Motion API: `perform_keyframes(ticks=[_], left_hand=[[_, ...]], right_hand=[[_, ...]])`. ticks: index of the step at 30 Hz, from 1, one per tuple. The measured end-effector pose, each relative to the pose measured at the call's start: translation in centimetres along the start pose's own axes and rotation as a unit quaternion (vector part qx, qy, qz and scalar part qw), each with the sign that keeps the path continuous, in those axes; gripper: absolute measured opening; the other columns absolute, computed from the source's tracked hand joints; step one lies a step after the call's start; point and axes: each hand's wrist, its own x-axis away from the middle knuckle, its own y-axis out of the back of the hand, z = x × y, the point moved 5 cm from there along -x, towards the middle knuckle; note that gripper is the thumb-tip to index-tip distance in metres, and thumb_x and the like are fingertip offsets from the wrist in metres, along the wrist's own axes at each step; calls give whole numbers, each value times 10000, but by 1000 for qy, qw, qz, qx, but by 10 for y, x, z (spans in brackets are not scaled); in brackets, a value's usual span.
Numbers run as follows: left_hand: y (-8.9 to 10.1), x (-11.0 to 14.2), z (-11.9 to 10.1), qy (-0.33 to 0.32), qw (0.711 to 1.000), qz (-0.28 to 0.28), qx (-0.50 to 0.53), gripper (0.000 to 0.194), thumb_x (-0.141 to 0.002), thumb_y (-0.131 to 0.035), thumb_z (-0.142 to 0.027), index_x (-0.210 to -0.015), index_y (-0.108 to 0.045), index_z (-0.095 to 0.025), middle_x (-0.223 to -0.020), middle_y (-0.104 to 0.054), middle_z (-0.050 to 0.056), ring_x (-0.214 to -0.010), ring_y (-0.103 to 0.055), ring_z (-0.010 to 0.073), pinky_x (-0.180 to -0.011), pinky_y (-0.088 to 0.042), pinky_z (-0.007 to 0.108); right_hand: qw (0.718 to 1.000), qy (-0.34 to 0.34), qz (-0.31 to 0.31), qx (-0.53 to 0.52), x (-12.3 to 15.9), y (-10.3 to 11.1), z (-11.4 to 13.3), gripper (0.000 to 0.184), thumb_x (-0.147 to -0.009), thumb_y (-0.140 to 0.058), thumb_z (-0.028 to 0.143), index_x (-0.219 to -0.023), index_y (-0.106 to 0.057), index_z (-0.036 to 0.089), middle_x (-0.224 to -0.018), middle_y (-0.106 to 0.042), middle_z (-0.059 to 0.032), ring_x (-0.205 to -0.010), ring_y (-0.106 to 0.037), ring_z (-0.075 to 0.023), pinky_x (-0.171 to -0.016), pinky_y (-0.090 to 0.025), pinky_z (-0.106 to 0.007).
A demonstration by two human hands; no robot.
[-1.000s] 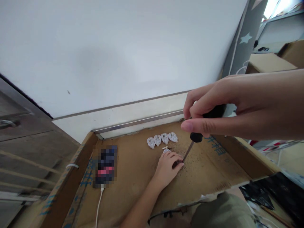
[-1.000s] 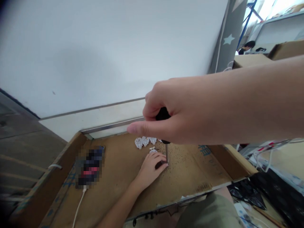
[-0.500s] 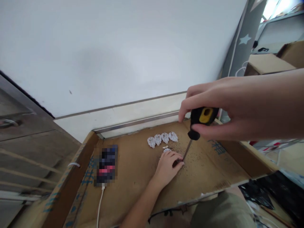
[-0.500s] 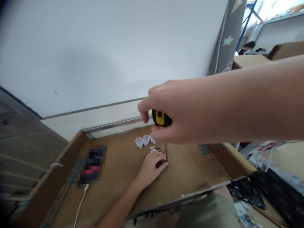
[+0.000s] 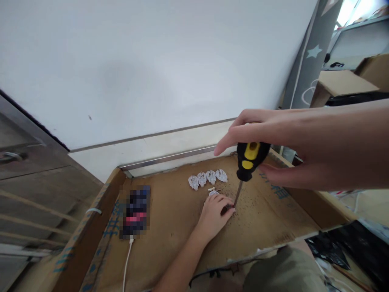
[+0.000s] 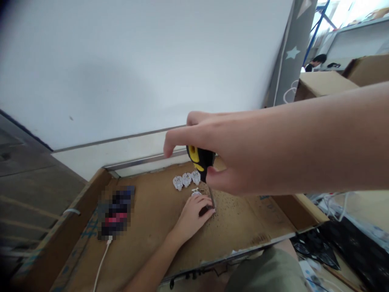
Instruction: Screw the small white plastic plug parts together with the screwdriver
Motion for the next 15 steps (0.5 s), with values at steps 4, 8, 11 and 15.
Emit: perform_keyframes(ticks=[4,8,11,15], left_hand=[[0,0,-1,-1,1000,2,1,77,-826,-631,-249,-898,-630,-220,-1008,-666,2,-1003,-551,191,-941,-376,379],[1,0,-2,-9,1000,-2,3,71,-830,-628,-253,-893,-626,-220,-1007,-664,-2,-987,-551,180,-934,-373,361],[1,0,-2,-14,1000,-3,5,75,-828,-631,-247,-897,-621,-219,-1005,-665,-7,-982,-551,174,-938,-369,354],[1,-1,-1,-10,1000,-1,5,72,-823,-637,-242,-890,-620,-221,-1001,-666,-13,-979,-552,171,-935,-370,349]], right_hand=[[996,28,50,71,3,5,-4,124,-750,-647,363,-853,-661,294,-709,-561,41,-438,-418,-31,-366,-237,-202],[988,-10,65,138,7,8,-11,345,-788,-491,507,-1092,-582,372,-860,-598,58,-541,-503,-71,-439,-280,-228],[981,-15,70,183,9,5,-12,337,-783,-445,517,-1046,-599,373,-831,-602,38,-554,-510,-94,-443,-259,-242],[977,6,44,210,11,4,-11,344,-772,-441,489,-1073,-576,394,-894,-603,31,-494,-461,-80,-423,-235,-243]])
